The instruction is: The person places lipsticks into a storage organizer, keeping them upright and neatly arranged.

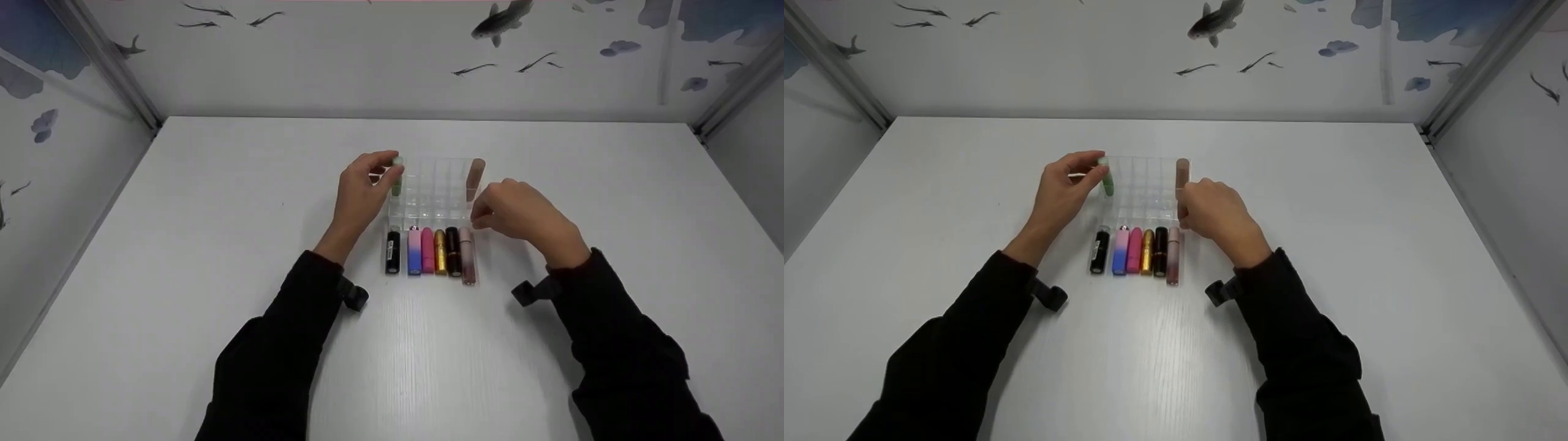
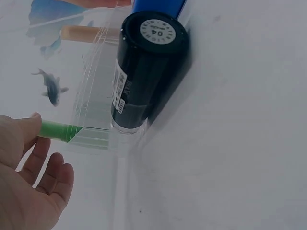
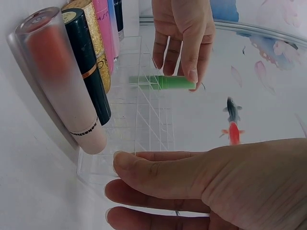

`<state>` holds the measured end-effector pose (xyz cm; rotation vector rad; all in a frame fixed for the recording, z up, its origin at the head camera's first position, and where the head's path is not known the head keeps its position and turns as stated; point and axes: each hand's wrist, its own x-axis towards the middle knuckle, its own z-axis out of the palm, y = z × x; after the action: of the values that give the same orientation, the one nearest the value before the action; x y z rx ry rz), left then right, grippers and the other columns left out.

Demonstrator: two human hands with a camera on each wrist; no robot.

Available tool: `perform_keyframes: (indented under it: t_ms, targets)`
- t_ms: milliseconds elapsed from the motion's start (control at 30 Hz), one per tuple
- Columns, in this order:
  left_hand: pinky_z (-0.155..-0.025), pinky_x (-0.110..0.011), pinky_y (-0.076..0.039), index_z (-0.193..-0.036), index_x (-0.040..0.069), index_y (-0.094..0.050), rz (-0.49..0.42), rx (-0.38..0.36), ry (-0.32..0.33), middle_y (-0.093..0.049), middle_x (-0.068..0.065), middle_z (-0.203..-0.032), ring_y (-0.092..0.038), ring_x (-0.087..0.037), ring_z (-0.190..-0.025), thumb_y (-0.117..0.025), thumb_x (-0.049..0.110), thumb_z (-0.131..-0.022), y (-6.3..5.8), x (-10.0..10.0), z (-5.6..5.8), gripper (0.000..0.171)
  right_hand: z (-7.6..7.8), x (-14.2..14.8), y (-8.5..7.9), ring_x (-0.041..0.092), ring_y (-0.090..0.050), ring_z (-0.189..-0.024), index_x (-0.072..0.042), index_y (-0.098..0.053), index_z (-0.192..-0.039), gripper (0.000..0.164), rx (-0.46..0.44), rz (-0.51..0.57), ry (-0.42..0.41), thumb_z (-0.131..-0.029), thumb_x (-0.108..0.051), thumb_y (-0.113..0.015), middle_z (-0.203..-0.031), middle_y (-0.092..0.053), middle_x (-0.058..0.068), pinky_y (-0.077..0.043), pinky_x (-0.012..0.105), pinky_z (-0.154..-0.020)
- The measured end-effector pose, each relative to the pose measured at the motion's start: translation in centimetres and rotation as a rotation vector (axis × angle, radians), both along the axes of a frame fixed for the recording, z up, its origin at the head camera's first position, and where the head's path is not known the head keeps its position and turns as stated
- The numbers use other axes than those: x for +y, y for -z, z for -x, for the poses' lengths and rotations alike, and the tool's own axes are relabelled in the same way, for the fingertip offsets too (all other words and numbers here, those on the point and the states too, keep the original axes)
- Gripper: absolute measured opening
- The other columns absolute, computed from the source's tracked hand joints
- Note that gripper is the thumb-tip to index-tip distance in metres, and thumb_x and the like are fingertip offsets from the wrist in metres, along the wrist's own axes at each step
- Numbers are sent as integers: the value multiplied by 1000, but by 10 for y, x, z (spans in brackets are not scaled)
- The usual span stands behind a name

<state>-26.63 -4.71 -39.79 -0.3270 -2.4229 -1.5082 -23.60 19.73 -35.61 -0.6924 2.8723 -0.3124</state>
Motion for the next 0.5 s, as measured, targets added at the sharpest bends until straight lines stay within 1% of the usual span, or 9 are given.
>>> perform_keyframes:
  t_ms: [133,333,433,500]
  targets:
    - [-83,-20,-48,-121,16,-63,0,-8,-2,-65,1,-110,-57,-8,-96,-61,29,-92,0,-1,-2,32,0,-1,0,15,-60,-68,-8,-76,-92,12,-15,-3,3,-81,-11,-73,-83,-73,5,-50,32,-66]
    - [-83,-19,-48,-124,15,-61,-6,-6,10,-64,0,-112,-58,-9,-97,-62,28,-91,0,-1,-3,36,-1,-2,0,15,-59,-68,-9,-76,-93,13,-17,-18,36,-81,-12,-73,-84,-73,4,-50,31,-66]
    - [-85,-20,-48,-128,16,-58,-4,-13,1,-64,-1,-113,-58,-12,-100,-64,28,-90,0,-3,-3,40,0,-2,0,15,-58,-68,-10,-76,-93,12,-19,-20,43,-81,-13,-73,-84,-73,4,-50,31,-66]
    - [-87,-23,-49,-130,16,-56,13,-7,-11,-63,-3,-114,-58,-15,-102,-65,28,-89,-1,-5,-4,44,0,-2,0,15,-58,-68,-10,-76,-93,12,-19,-20,46,-82,-13,-73,-84,-73,4,-50,31,-66]
